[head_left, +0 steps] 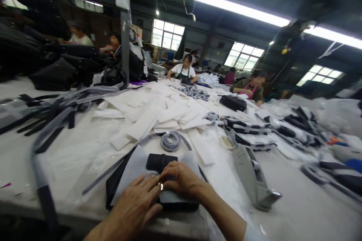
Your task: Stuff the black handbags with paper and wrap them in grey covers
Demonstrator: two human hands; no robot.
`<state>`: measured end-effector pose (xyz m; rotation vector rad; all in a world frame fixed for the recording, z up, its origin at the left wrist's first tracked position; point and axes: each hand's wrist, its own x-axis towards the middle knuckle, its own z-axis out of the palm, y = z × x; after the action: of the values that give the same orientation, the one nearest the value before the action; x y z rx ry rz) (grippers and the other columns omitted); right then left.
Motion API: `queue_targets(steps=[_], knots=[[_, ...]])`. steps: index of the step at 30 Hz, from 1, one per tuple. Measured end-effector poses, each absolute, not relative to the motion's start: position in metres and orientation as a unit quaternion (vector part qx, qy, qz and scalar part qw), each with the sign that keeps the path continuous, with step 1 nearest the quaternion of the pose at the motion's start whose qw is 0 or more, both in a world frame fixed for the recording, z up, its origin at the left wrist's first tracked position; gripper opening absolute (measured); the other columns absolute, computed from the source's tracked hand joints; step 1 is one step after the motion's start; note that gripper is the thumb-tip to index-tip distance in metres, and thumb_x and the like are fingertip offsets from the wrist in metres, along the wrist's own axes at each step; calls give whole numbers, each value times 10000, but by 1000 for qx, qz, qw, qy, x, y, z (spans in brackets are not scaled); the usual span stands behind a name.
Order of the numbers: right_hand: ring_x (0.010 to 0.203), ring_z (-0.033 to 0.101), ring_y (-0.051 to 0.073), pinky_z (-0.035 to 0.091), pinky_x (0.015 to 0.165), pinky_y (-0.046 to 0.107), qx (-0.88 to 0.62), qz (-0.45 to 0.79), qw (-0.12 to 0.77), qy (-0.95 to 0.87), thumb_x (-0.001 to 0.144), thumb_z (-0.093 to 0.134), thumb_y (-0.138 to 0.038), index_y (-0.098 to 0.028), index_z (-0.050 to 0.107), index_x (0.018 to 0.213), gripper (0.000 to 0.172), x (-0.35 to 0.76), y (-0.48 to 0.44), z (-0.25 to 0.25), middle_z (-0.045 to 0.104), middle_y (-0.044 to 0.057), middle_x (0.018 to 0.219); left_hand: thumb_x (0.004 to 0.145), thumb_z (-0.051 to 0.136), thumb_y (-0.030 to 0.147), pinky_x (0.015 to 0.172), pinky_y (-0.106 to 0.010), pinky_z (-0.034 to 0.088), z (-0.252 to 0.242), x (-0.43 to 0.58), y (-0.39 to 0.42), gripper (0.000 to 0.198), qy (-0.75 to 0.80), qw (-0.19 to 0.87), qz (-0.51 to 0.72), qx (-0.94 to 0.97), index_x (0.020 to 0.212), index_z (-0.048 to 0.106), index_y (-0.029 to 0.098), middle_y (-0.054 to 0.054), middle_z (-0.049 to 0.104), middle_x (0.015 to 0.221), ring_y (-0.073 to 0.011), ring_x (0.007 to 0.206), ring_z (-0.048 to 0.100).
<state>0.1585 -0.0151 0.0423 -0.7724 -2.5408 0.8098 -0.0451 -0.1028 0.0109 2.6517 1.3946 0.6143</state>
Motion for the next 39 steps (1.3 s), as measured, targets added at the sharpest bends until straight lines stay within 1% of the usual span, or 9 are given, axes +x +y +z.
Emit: queue_targets(steps=[2, 5, 9, 14, 20, 25, 30, 34, 39], knots=[[958, 655, 166, 477, 902, 246, -293, 286, 167, -897, 811, 798, -210, -246, 788, 971, 165, 157, -15, 41, 740, 2, 952, 830, 680, 213, 1108, -403, 435, 9, -49, -97, 530, 440, 53, 204, 873, 1334, 555, 317, -16, 648, 1323, -240, 1193, 621], [930, 661, 158, 481, 860, 220, -312, 301, 156, -888, 803, 813, -251, -253, 792, 991, 189, 154, -13, 43, 733, -2, 946, 833, 688, 229, 1111, -368, 436, 6, -56, -91, 561, 421, 57, 202, 882, 1361, 537, 343, -1, 647, 1331, -222, 1190, 630], [898, 664, 145, 480, 833, 204, -318, 304, 138, -887, 812, 803, -265, -285, 794, 1010, 198, 153, -12, 47, 720, -13, 967, 826, 717, 247, 1113, -425, 446, -1, -62, -92, 586, 435, 52, 185, 880, 1375, 533, 342, -16, 633, 1361, -255, 1219, 620], [895, 669, 145, 473, 810, 203, -316, 247, 98, -911, 852, 753, -241, -314, 778, 1066, 227, 152, -12, 48, 715, -14, 996, 827, 727, 293, 1126, -504, 424, -4, -62, -93, 482, 457, 93, 173, 868, 1289, 602, 346, -12, 623, 1375, -288, 1254, 595], [882, 678, 160, 459, 724, 211, -320, 137, 43, -937, 890, 695, -256, -278, 753, 1083, 203, 143, -17, 56, 728, -2, 990, 823, 665, 200, 1141, -521, 386, 22, -52, -98, 410, 475, 143, 148, 855, 1216, 651, 316, -24, 651, 1319, -279, 1224, 606], [850, 671, 164, 431, 659, 231, -321, 100, 33, -941, 926, 661, -299, -259, 739, 1081, 178, 141, -20, 59, 719, 5, 992, 827, 598, 180, 1039, -487, 452, 40, -44, -102, 336, 507, 170, 118, 837, 1136, 681, 280, -55, 647, 1216, -287, 1139, 616], [786, 650, 144, 363, 552, 235, -289, 65, 6, -955, 950, 632, -307, -275, 745, 992, 125, 140, -19, 57, 694, -17, 980, 825, 578, 193, 982, -453, 460, 35, -45, -101, 304, 509, 175, 121, 834, 1097, 679, 286, -50, 625, 1148, -282, 1090, 601], [711, 624, 141, 322, 497, 250, -261, 34, -14, -965, 969, 595, -276, -221, 719, 946, 139, 136, -16, 53, 692, 0, 968, 814, 594, 208, 995, -428, 454, 33, -49, -100, 286, 497, 193, 132, 835, 1073, 683, 290, -41, 628, 1164, -278, 1118, 590], [686, 621, 160, 318, 477, 265, -252, -12, -15, -968, 953, 574, -236, -176, 673, 951, 117, 133, -17, 42, 687, 29, 934, 812, 603, 226, 1034, -404, 453, 36, -51, -101, 359, 503, 208, 130, 829, 1151, 669, 322, -36, 632, 1216, -270, 1167, 583]])
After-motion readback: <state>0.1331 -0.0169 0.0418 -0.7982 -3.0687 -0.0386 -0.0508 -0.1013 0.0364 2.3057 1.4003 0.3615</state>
